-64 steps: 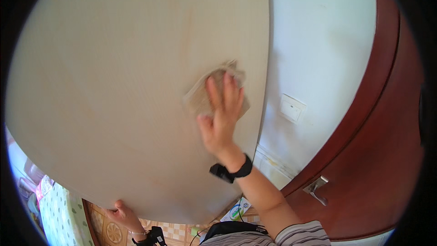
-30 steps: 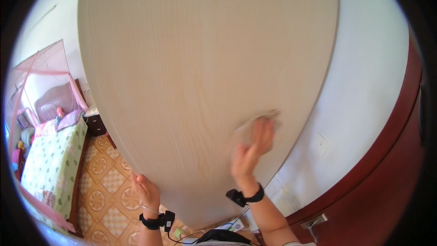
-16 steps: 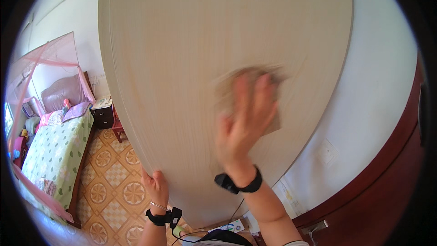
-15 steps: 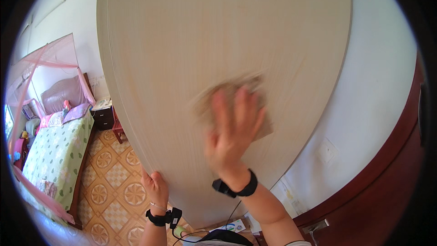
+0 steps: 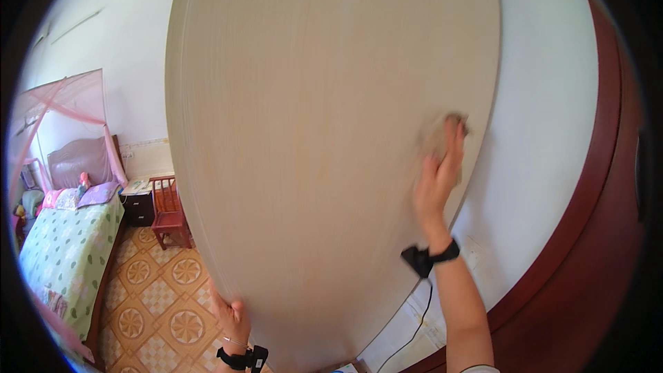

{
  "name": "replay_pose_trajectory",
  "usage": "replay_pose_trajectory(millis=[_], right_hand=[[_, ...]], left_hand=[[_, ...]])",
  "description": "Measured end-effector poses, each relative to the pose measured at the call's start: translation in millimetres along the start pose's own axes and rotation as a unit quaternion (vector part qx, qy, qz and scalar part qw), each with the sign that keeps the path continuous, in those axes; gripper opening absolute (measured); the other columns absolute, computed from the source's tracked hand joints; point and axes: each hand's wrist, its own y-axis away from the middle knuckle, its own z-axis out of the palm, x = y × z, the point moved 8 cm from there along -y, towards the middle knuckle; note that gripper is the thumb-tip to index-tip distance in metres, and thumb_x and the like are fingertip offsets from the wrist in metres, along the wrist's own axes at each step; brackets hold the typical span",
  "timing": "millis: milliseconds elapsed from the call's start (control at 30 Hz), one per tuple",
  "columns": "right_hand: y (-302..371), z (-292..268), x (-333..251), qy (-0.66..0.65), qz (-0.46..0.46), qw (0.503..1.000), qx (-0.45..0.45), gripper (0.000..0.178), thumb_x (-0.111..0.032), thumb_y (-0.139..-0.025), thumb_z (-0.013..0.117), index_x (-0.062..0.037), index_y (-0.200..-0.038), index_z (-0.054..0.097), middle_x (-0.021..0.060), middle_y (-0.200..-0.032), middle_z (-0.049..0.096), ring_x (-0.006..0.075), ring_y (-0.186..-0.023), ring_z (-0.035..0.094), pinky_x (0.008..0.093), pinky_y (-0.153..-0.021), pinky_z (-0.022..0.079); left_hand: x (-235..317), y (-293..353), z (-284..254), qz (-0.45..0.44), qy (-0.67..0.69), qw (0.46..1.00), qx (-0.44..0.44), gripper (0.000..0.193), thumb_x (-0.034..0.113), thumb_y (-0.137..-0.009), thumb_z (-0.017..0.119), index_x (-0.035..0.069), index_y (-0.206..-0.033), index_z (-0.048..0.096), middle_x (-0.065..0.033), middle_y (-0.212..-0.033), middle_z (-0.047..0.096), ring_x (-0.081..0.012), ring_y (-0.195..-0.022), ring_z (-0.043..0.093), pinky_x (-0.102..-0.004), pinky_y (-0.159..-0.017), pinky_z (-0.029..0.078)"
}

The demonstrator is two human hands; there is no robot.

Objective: The person wipes a door and a wardrobe with a cloth, then washes the cloth in a bucket of water.

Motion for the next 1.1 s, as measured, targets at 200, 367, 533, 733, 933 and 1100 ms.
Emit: replay_pose_trajectory(millis=[200, 367, 533, 733, 933, 1100], right_hand=[[-156.8, -16.5, 68.2, -0.035, 0.075, 0.99, 0.116, 0.05, -0.016, -0.092, 0.044, -0.0102, -0.141, 0.04, 0.0193, -0.149, 0.031, 0.034, -0.139, 0.026, 0.0494, -0.111, 0.018], [-154.3, 8.9, -40.4, 0.046, -0.071, 0.994, 0.063, 0.054, -0.016, -0.089, 0.053, -0.0186, -0.142, 0.04, 0.0151, -0.151, 0.029, 0.0344, -0.139, 0.027, 0.0536, -0.11, 0.02], [2.4, 48.0, -121.2, 0.018, -0.255, 0.953, -0.162, 0.06, -0.022, -0.082, 0.062, -0.0311, -0.139, 0.045, 0.0019, -0.145, 0.039, 0.0281, -0.136, 0.033, 0.0557, -0.11, 0.021], [68.5, 33.0, -21.1, 0.173, -0.28, 0.914, -0.235, 0.039, -0.022, -0.093, 0.046, -0.0327, -0.129, 0.057, 0.0006, -0.145, 0.042, 0.0264, -0.13, 0.039, 0.0542, -0.113, 0.012], [-147.3, 9.2, 15.0, -0.021, -0.028, 0.993, 0.109, 0.049, -0.025, -0.09, 0.051, -0.0174, -0.138, 0.045, 0.0058, -0.149, 0.036, 0.0291, -0.137, 0.032, 0.0506, -0.112, 0.014], [-178.9, 45.4, -134.7, -0.127, -0.22, 0.962, -0.1, 0.044, -0.018, -0.091, 0.054, -0.01, -0.134, 0.049, 0.0128, -0.145, 0.038, 0.0296, -0.134, 0.035, 0.0457, -0.112, 0.024]], left_hand=[[26.7, 6.0, 20.4, 0.003, -0.029, 0.999, -0.015, 0.122, 0.073, -0.056, 0.07, 0.0, -0.143, 0.026, -0.0207, -0.131, 0.048, -0.0309, -0.117, 0.05, -0.0419, -0.098, 0.04], [21.0, 8.6, 9.1, 0.019, -0.013, 0.999, 0.031, 0.126, 0.068, -0.052, 0.077, -0.001, -0.143, 0.024, -0.0208, -0.13, 0.049, -0.0301, -0.117, 0.049, -0.0419, -0.098, 0.039], [10.6, 5.5, 4.7, 0.01, 0.023, 1.0, -0.004, 0.119, 0.06, -0.057, 0.079, 0.0, -0.144, 0.024, -0.0173, -0.13, 0.048, -0.0278, -0.116, 0.049, -0.0396, -0.098, 0.04], [21.8, 8.1, 21.7, -0.038, 0.105, 0.993, -0.035, 0.114, 0.049, -0.06, 0.082, 0.002, -0.145, 0.023, -0.0134, -0.132, 0.047, -0.0252, -0.117, 0.047, -0.0375, -0.099, 0.039], [7.4, 8.1, 29.5, -0.021, 0.078, 0.997, -0.02, 0.111, 0.05, -0.062, 0.08, 0.006, -0.146, 0.022, -0.0131, -0.131, 0.047, -0.0242, -0.117, 0.048, -0.0368, -0.098, 0.041], [24.0, -3.9, 30.9, 0.014, 0.051, 0.998, -0.022, 0.111, 0.052, -0.062, 0.078, 0.008, -0.146, 0.021, -0.0145, -0.126, 0.052, -0.0248, -0.111, 0.052, -0.0382, -0.093, 0.044]])
